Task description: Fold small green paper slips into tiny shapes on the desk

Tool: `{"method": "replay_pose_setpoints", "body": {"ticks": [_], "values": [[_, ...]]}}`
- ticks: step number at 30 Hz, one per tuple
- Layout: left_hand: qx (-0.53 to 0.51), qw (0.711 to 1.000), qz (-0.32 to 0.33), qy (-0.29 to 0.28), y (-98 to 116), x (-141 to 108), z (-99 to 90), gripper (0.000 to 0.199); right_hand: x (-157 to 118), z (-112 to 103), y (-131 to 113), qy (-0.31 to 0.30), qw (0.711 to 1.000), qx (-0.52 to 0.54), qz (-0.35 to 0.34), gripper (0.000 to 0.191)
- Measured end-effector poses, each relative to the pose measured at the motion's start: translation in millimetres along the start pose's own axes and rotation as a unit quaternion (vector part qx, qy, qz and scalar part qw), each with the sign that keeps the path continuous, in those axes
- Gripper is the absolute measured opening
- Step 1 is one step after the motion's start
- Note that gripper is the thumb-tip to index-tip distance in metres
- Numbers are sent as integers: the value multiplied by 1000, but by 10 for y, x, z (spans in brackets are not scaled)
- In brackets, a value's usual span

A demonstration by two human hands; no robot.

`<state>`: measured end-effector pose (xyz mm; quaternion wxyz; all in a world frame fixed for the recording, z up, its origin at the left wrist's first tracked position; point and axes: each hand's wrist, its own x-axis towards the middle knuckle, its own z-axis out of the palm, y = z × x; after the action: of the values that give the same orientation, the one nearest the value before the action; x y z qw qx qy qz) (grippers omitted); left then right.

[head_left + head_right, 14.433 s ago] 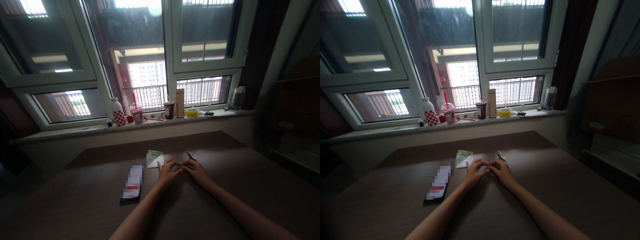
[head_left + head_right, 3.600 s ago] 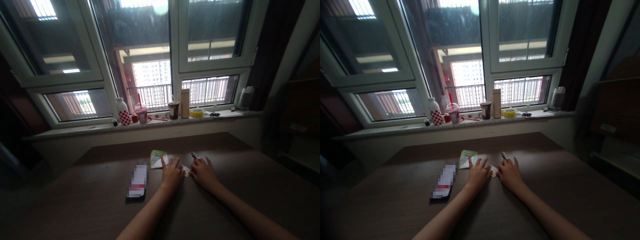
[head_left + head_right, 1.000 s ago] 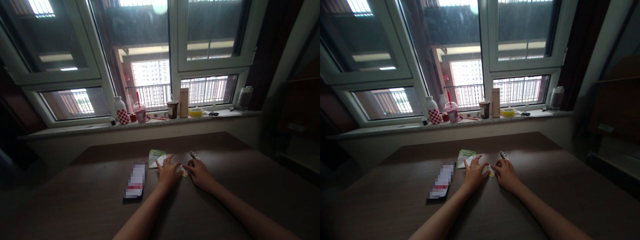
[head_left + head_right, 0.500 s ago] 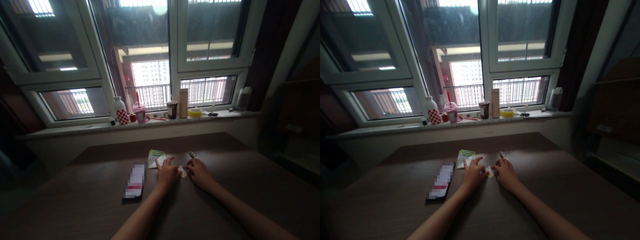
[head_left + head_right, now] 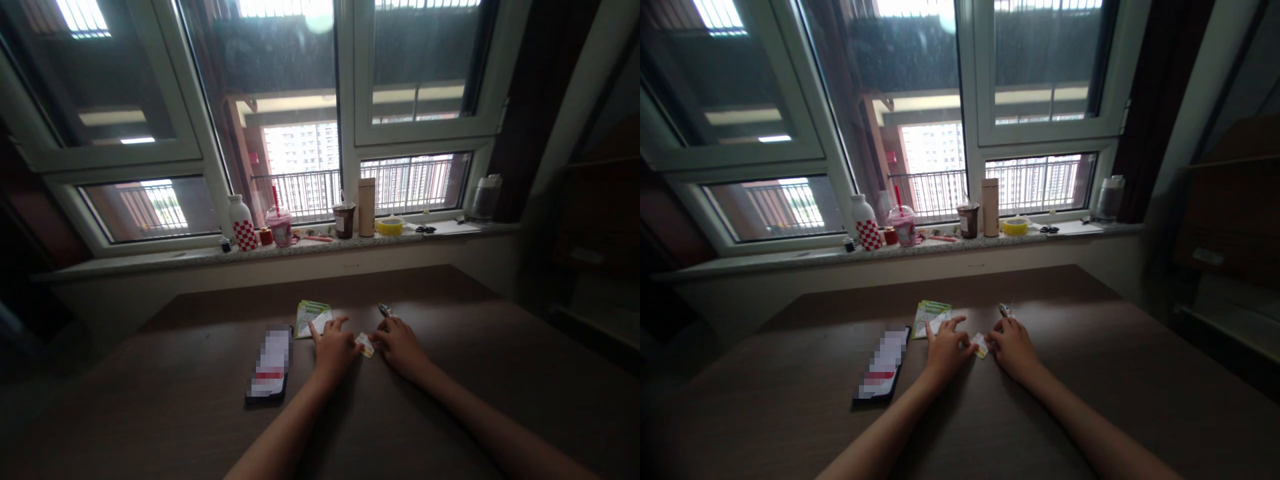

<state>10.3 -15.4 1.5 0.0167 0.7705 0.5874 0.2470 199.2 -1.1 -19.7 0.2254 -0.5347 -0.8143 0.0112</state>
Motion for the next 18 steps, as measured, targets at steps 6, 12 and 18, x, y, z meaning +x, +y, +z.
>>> {"method": "replay_pose_setpoints", "body": {"ticks": [6, 12, 18], "values": [[-12, 1000, -8, -1, -13, 2, 17, 15, 0, -102, -50, 15, 1000, -25, 10, 7], [-27, 1000, -11, -8, 10, -9, 3, 15, -18, -82, -41, 18, 1000, -13, 16, 9], [-28, 1000, -9, -5, -8, 0, 49, 13, -47, 37, 4, 42, 998, 32, 31, 14]]}}
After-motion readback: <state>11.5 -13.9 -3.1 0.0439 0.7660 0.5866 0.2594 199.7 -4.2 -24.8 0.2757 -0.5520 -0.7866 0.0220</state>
